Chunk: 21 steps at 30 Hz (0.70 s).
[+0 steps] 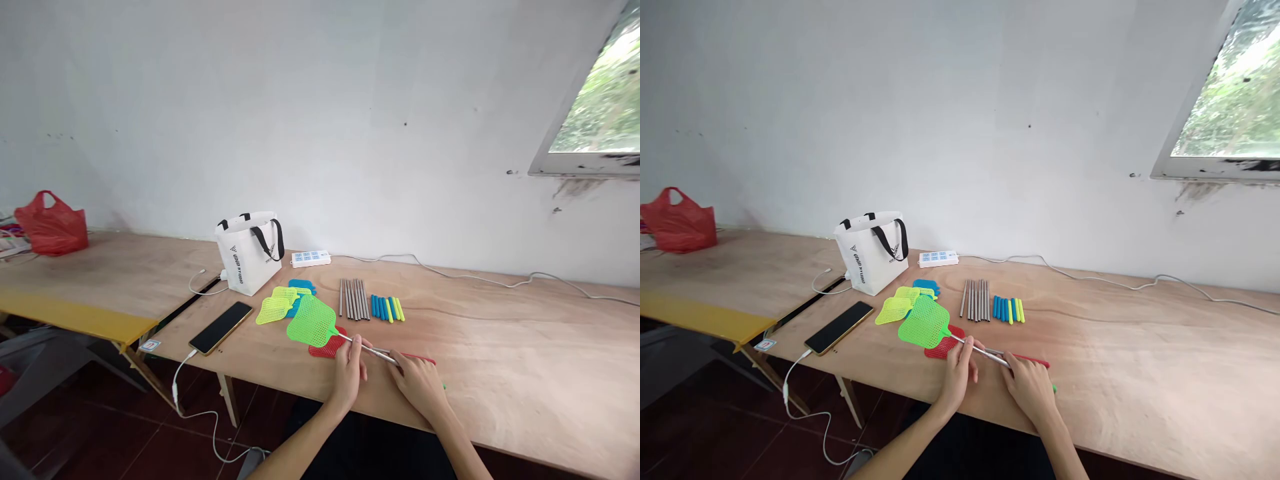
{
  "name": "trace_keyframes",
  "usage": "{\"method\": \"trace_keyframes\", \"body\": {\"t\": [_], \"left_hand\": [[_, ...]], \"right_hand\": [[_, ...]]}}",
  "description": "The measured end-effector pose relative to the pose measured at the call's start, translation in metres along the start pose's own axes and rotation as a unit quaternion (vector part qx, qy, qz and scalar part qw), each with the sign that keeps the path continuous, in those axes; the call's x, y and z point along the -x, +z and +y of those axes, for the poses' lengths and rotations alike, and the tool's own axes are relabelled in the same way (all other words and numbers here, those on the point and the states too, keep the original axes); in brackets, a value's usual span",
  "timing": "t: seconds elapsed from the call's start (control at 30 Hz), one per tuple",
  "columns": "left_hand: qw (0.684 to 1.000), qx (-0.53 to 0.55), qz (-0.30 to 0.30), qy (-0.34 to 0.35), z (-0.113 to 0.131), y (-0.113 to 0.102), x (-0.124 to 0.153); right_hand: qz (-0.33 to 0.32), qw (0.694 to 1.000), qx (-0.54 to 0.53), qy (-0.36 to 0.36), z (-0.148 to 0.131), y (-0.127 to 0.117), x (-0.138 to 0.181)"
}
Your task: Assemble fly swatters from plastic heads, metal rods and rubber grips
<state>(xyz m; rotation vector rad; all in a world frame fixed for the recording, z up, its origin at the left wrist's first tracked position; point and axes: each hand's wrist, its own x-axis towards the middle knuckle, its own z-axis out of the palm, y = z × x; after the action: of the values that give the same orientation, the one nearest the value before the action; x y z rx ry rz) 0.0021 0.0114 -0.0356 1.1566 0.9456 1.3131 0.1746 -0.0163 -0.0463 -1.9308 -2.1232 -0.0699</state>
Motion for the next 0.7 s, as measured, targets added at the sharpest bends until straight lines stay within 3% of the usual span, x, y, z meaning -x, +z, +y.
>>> {"method": "trace_keyframes", "body": {"t": [0.23,0.47,0.7], "left_hand": [[0.999,0.0,-0.038,0.029,0.002,-0.001,0.003],[0.996,-0.016,-0.092,0.007,-0.007,0.003,0.01],[0.993,0.004,-0.114,-0.01,-0.015,0.002,0.005]], "right_hand": [[0.024,0.983,-0.172,-0.054,0.004,-0.005,0.006],[0.075,0.977,-0.175,-0.094,-0.003,0.005,0.004],[0.092,0.982,-0.152,-0.065,-0.015,0.008,0.004]]}}
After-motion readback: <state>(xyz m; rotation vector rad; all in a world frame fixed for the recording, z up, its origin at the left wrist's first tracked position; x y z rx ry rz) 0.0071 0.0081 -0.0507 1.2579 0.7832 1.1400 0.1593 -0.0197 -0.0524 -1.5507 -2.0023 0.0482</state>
